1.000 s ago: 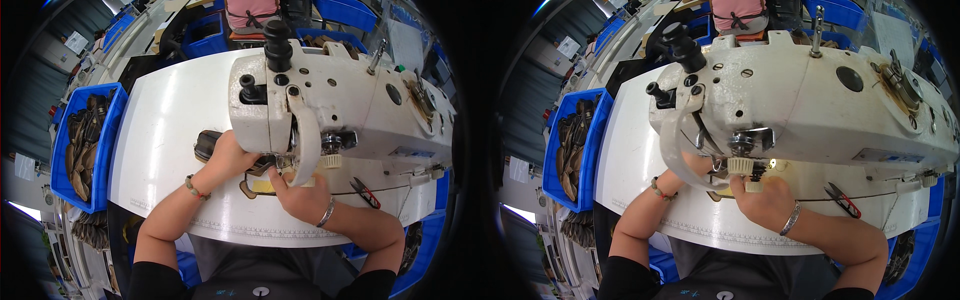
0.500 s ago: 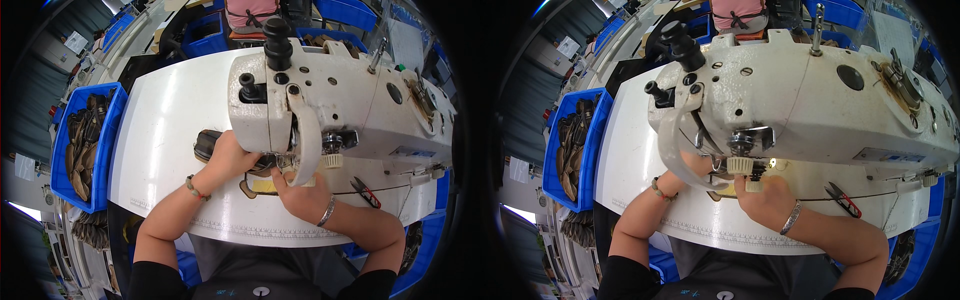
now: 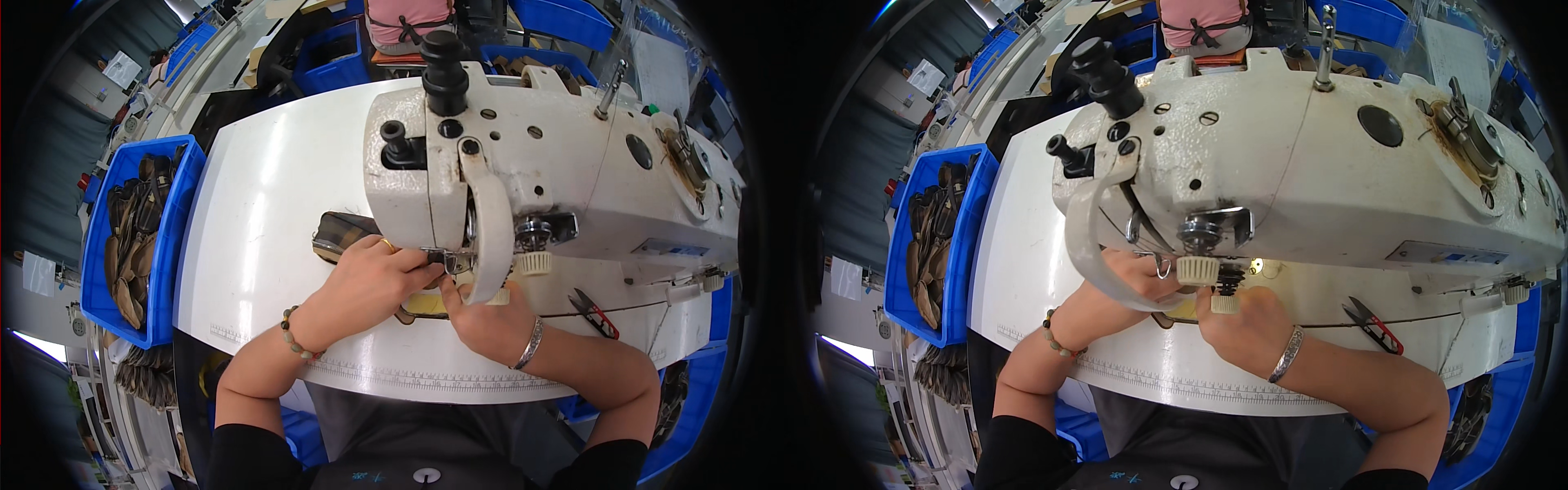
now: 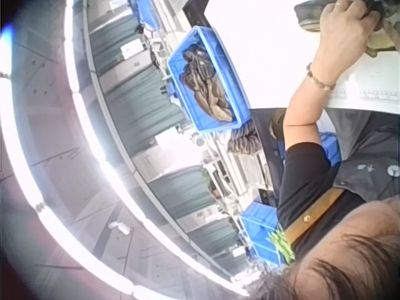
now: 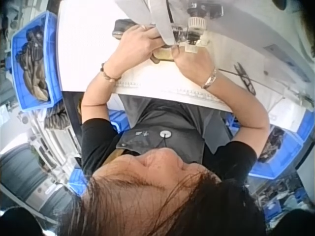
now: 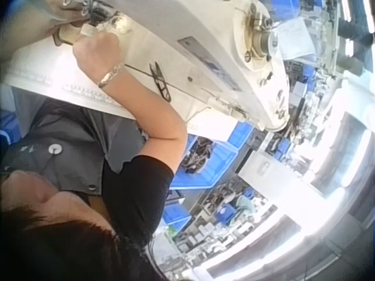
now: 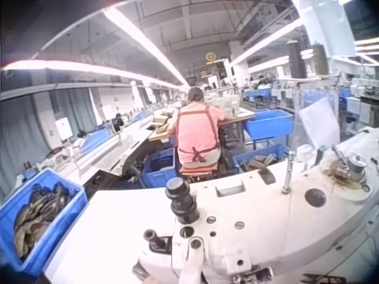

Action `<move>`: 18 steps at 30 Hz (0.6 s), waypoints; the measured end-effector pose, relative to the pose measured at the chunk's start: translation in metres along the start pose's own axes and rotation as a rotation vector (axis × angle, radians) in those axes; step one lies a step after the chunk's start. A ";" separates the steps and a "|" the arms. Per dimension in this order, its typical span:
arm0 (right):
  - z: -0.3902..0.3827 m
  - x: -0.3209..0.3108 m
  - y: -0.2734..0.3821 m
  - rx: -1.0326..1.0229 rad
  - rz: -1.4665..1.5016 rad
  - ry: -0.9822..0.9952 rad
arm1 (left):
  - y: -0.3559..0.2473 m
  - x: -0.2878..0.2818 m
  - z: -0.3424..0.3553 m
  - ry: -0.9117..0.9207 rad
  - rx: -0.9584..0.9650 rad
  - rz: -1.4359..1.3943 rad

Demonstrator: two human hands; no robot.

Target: Sewing and assembling components for shoe insoles or linings using an industrial sewing machine.

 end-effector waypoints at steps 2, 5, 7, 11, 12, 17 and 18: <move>0.001 -0.001 0.000 -0.006 0.002 -0.021 | -0.001 0.001 0.000 0.002 -0.010 0.018; 0.003 -0.006 0.000 -0.006 -0.006 -0.040 | -0.001 0.001 0.001 0.028 -0.049 0.046; 0.002 -0.005 0.001 -0.001 -0.018 -0.036 | 0.000 0.003 0.002 0.050 -0.079 0.054; 0.000 0.009 0.001 0.061 -0.058 0.105 | 0.002 0.005 0.001 0.026 -0.064 0.047; 0.001 0.009 0.001 0.056 -0.038 0.105 | 0.003 0.005 0.001 0.025 -0.055 0.036; 0.003 0.003 0.000 0.014 -0.052 0.024 | 0.004 0.007 0.001 0.023 -0.040 -0.017; 0.003 -0.002 0.000 -0.016 -0.022 -0.028 | 0.005 0.008 0.001 0.023 -0.036 -0.034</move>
Point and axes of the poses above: each hand's wrist, its own z-axis towards the middle knuckle, its own x-axis out of the palm, y = z × x, the point moved 6 cm from there along z, towards the middle knuckle, and after that the axes turned 13 degrees about y, right-handed, at the moved point
